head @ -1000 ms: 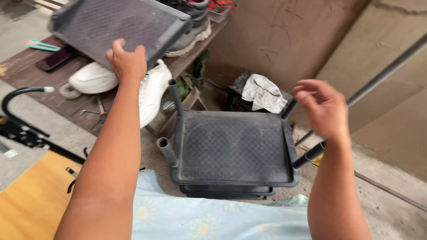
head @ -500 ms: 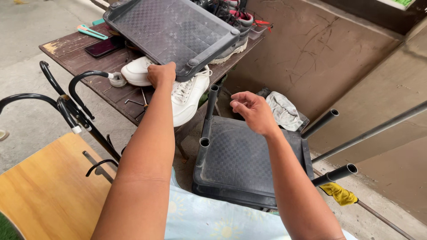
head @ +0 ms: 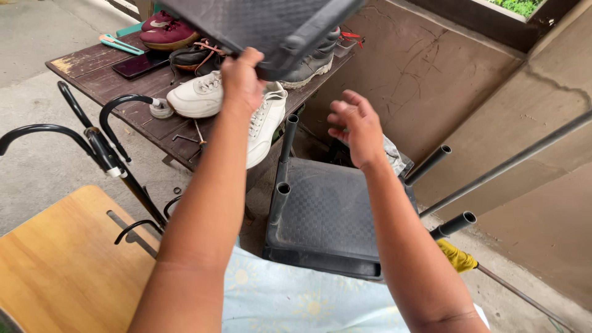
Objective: The person assembles a small plastic step stool by inserting metal legs into the base, stacking a second step, and attaching curved metal handles to the side supports. The person uses an Allen key to tighten the handle fasteners.
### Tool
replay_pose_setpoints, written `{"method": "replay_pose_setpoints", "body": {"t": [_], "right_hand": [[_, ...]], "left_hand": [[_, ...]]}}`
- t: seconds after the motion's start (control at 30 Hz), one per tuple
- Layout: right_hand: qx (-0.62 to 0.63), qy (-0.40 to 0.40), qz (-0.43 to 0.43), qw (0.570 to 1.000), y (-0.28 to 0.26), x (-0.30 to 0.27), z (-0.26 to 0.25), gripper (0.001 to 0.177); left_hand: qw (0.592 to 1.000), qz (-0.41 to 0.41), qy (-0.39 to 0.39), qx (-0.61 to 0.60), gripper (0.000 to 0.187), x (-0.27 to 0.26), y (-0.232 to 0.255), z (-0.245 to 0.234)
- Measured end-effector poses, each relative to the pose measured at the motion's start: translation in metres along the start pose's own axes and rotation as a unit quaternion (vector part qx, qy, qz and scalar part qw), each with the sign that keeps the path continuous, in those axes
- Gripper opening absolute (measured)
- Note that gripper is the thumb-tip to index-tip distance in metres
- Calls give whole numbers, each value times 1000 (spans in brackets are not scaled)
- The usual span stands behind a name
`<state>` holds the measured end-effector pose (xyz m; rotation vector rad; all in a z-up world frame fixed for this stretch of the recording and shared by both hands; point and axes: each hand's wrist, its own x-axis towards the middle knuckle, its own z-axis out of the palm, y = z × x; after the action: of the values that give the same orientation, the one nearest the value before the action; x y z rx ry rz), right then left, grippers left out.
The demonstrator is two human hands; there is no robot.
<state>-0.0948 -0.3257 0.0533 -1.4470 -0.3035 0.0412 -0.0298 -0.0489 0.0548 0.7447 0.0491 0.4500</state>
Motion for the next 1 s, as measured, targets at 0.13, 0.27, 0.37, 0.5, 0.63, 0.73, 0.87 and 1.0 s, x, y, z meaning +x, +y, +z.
{"method": "replay_pose_setpoints", "body": {"t": [0.13, 0.27, 0.37, 0.5, 0.63, 0.73, 0.87, 1.0], "right_hand": [[217, -37, 1, 975, -16, 0, -23, 50], [315, -13, -71, 946, -28, -12, -69, 44], [280, 90, -84, 952, -38, -39, -124, 34], [194, 98, -47, 975, -62, -100, -229, 22], [221, 86, 60, 970, -82, -130, -325, 30], [187, 82, 99, 974, -73, -131, -366, 31], [174, 63, 117, 976, -73, -120, -380, 28], [47, 177, 151, 971, -87, -115, -369, 46]], "left_hand": [[991, 74, -114, 14, 62, -104, -26, 65], [949, 160, -146, 230, 66, -200, -64, 116], [917, 122, -322, 202, 56, -223, -77, 120], [940, -44, -285, 184, 49, -217, -58, 75], [957, -180, -181, -139, 56, -196, 1, 14], [924, -152, -325, -134, 76, -183, 24, 0], [938, -192, -287, 21, 58, -149, 15, 15], [945, -216, -241, 57, 39, -118, 4, 20]]}}
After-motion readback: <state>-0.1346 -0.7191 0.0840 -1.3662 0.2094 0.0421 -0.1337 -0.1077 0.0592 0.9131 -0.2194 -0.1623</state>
